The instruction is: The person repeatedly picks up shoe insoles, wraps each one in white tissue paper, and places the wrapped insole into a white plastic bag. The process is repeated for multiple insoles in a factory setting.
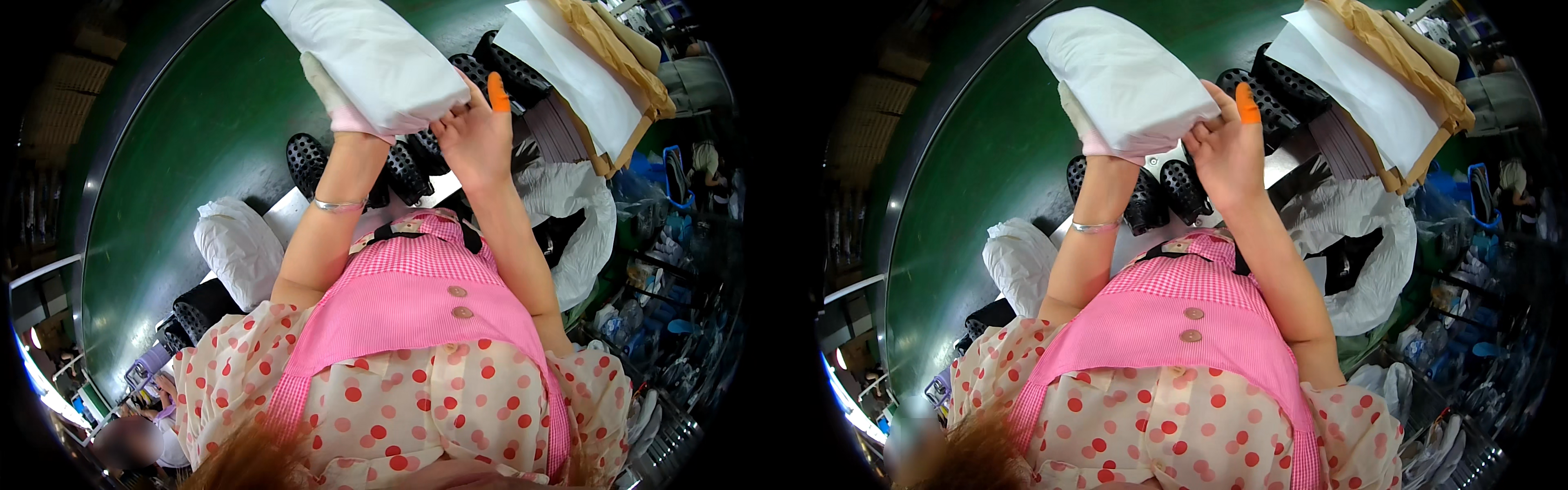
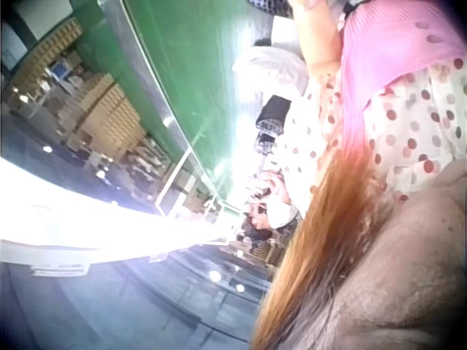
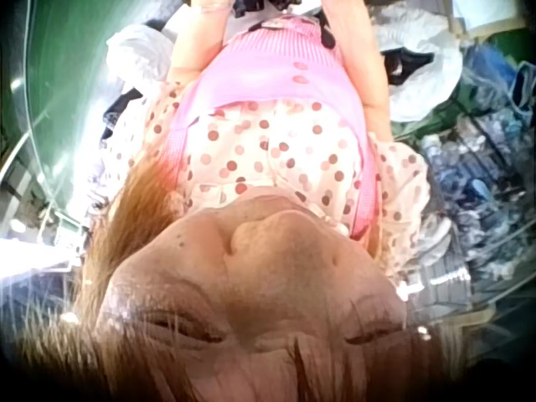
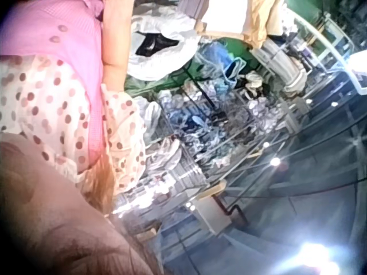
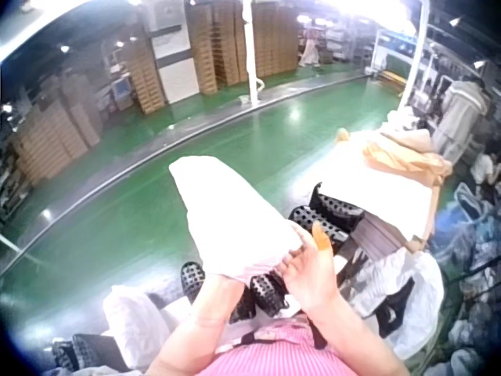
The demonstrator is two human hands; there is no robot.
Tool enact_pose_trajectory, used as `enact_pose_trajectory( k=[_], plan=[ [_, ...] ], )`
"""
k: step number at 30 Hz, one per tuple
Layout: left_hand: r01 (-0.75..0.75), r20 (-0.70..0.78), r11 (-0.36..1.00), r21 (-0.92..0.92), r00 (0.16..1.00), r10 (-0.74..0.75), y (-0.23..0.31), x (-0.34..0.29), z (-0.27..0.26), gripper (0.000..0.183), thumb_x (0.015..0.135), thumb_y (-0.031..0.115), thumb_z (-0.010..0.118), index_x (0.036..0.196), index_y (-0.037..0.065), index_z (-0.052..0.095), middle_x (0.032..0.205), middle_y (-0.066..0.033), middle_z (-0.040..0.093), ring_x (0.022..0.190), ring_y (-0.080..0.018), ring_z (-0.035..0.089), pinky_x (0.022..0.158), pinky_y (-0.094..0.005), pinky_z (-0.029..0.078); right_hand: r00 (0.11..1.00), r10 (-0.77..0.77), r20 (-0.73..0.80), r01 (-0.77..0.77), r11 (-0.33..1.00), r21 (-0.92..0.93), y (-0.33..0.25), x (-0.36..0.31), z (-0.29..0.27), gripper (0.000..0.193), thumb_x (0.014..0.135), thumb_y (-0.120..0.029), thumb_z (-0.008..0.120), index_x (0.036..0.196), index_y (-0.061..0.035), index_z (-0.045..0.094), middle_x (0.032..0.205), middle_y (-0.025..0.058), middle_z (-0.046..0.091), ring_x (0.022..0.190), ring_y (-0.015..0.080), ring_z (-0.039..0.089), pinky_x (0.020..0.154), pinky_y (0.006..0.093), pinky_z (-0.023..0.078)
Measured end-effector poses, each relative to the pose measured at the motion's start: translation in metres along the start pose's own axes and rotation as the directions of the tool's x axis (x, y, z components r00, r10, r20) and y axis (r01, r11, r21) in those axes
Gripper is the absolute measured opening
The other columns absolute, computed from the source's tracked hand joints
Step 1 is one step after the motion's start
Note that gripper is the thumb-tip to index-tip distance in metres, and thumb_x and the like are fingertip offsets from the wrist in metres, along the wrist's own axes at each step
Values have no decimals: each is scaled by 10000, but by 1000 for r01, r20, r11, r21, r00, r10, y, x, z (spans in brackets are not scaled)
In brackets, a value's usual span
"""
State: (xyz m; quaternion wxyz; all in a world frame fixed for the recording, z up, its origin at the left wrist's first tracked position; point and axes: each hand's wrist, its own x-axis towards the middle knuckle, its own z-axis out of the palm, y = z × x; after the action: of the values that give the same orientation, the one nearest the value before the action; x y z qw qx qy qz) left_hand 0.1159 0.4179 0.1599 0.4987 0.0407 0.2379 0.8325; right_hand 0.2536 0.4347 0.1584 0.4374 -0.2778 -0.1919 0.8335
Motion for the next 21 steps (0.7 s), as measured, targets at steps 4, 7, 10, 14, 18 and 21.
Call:
enact_pose_trajectory(
  k=[4,7,10,14,18,21],
  plan=[
    [-53,66,998,-30,996,55,-24,-8,7,785,888,708,346,1333,70,443,1282,-74,529,1123,-246,533,962,-358,441,994,24,-104,-14,995,102,6,12,9,611,958,-508,360,1294,-19,506,1228,104,595,1146,234,558,1008,371,415],
    [-104,135,985,135,987,85,-37,-1,-3,853,846,769,328,1383,110,400,1325,-77,497,1186,-267,493,1030,-383,389,995,1,-96,12,991,136,6,19,7,625,959,-477,330,1261,40,508,1256,144,575,1149,274,559,1018,357,407],
    [-275,147,904,327,960,239,-45,-5,-6,642,943,542,447,1373,68,393,1295,-74,503,1166,-228,494,1021,-361,388,999,-23,-23,27,980,196,-2,41,-19,641,963,-446,306,1298,76,471,1291,192,548,1181,319,540,1058,377,375],
    [-671,471,146,727,642,605,-30,-16,-11,481,899,89,517,1357,-12,412,1230,-144,488,1179,-259,465,1004,-377,391,983,-143,-116,158,979,131,-30,57,-52,585,967,-415,334,1247,68,508,1255,193,571,1135,321,571,1017,399,418],
    [-705,878,-530,471,313,363,-12,-6,8,563,844,20,522,1388,-29,385,1362,-249,391,1220,-416,409,1048,-445,328,964,-182,-196,200,977,78,-28,50,-57,498,969,-413,384,1100,27,579,1146,162,626,1043,299,617,938,398,475],
    [-702,789,-433,565,308,531,-5,14,17,545,855,23,522,1382,-27,391,1350,-239,400,1213,-412,411,1049,-445,323,959,-193,-208,211,975,67,-21,41,-48,442,971,-406,414,1015,-7,598,1089,140,646,1006,274,629,904,385,490]
  ],
)
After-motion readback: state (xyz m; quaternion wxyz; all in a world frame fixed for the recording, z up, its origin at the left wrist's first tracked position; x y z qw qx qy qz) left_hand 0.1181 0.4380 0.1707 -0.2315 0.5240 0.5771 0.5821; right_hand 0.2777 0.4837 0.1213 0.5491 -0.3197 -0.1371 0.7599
